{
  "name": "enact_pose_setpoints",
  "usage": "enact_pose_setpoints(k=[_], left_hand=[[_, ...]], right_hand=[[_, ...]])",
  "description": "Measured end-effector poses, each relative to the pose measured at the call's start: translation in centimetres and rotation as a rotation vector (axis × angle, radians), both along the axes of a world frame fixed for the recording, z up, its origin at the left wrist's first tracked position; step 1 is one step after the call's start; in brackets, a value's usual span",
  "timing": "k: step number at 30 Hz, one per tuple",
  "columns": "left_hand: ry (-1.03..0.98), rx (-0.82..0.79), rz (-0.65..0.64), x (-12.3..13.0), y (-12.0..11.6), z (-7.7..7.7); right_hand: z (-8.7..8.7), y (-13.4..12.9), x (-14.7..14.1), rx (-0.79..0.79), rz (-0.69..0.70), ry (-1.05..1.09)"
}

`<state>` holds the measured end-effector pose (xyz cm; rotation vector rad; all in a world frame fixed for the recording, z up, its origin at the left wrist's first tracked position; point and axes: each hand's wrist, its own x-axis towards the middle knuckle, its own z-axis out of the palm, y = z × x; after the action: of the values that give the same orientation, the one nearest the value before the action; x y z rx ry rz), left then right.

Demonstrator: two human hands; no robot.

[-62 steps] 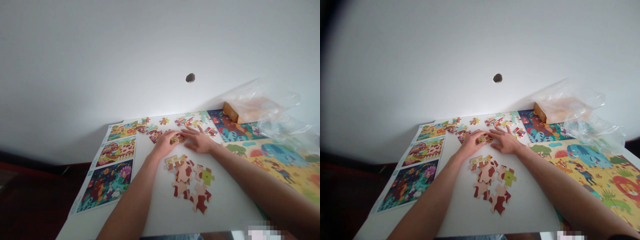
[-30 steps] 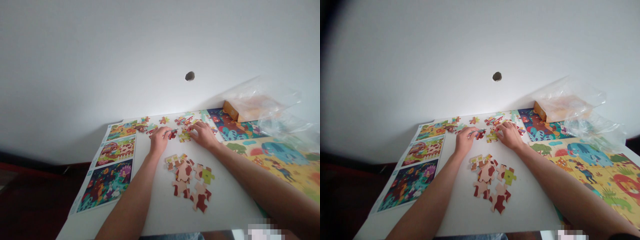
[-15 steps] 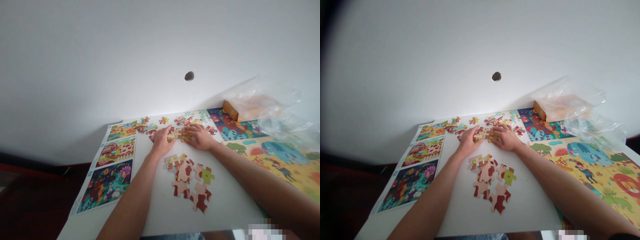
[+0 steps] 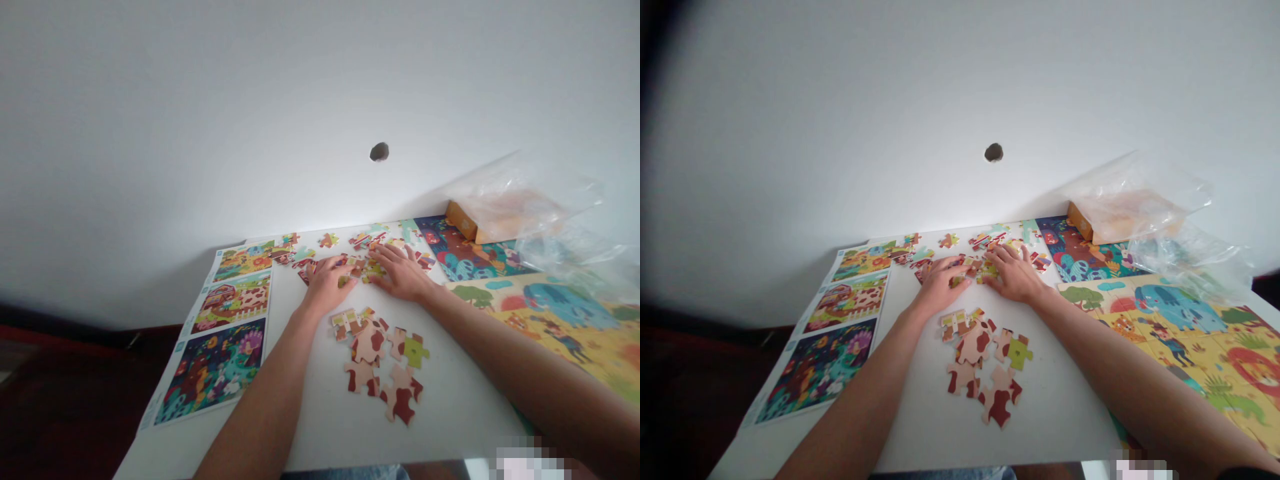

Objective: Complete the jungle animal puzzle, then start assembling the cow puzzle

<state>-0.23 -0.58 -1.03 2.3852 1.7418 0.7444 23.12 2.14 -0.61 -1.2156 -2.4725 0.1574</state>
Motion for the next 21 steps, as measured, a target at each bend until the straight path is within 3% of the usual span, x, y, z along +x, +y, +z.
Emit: enact_pose_setpoints(k=[3,9,11,16,18,21], left_hand=[[-0.036,0.010,0.007,-0.3,0.3,-0.2],[-0.049,0.055,-0.139,-0.3,0.1,0.1],[-0.015,0.066,-0.017,-0.1,0.0,0.4],[0.029,-0.009,0.714,-0.8,0.5,0.7],[0.058,-0.081,0.778,-1.3,0.8,0.4],[0.100,-0.097,0.668,-1.6,1.0,0.0]], right_hand=[[-0.2,0.2,0.3,-0.048,0.005,-0.028],[-0.1,0.4,0.4,-0.028,0.151,0.015],[-0.2,0.5,0.3,-0.009,0.154,0.023],[-0.3,0.6,0.3,0.027,0.175,0.045],[-0.3,0.6,0.3,0.032,0.178,0.047],[-0.2,0.6,0.3,0.038,0.173,0.046]])
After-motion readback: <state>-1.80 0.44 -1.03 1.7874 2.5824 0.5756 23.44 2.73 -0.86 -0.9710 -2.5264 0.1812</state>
